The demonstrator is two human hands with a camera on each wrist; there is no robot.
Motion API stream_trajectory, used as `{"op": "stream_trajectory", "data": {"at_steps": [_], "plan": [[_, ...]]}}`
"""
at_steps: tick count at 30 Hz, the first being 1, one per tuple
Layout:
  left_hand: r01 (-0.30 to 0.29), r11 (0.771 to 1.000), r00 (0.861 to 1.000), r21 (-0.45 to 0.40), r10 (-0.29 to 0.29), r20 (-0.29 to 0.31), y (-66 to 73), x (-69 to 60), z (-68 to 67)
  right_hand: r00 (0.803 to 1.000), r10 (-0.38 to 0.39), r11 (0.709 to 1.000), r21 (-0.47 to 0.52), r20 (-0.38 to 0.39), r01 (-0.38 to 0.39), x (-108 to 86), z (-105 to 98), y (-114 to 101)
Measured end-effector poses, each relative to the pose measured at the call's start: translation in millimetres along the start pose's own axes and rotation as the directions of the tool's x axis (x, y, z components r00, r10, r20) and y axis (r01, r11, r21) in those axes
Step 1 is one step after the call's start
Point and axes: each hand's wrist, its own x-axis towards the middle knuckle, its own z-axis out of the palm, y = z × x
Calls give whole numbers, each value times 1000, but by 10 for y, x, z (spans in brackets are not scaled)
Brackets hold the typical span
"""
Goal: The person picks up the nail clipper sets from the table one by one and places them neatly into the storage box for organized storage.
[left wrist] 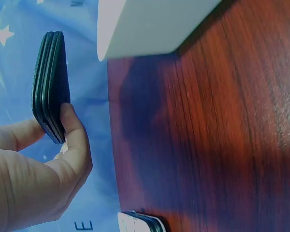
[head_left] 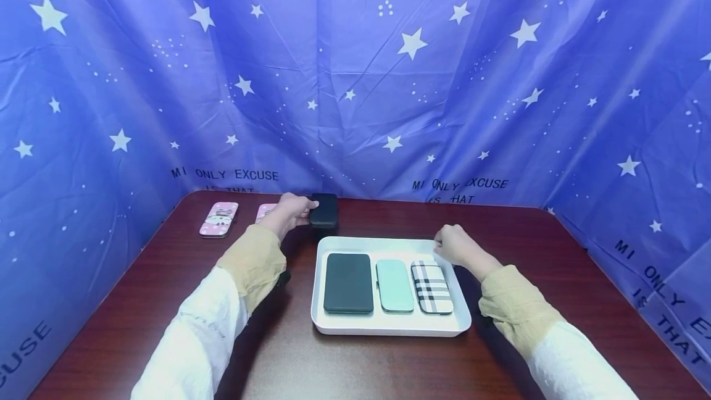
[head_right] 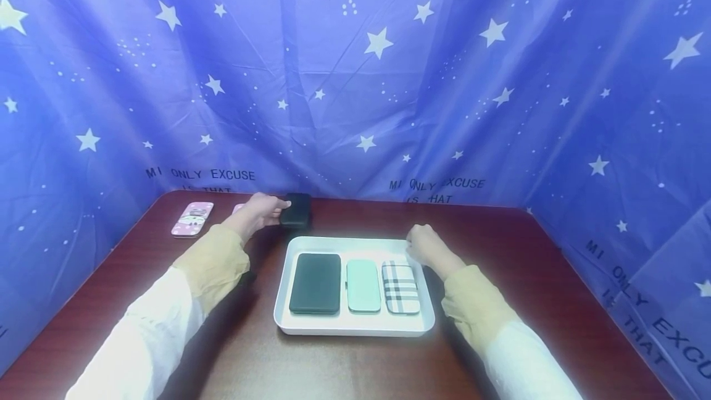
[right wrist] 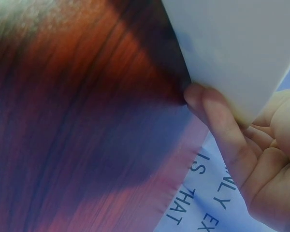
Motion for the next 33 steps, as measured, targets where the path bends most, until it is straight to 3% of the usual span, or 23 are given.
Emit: {"op": "stream_trajectory", "data": {"at_steps": [11, 21, 33], "plan": [[-40, 999, 999, -35, 40, -9, 22, -121, 153, 1000, -9, 1000, 0, -11, 9, 2, -5, 11], [-40, 996, 999, -81, 40, -10, 53, -197, 187, 1000, -12, 1000, 14, -17, 12, 0, 4, 17], [-29, 989, 998, -145, 37, 54, 82, -363, 266, 1000, -10, 1000, 14, -17, 10, 4, 6, 21]]}}
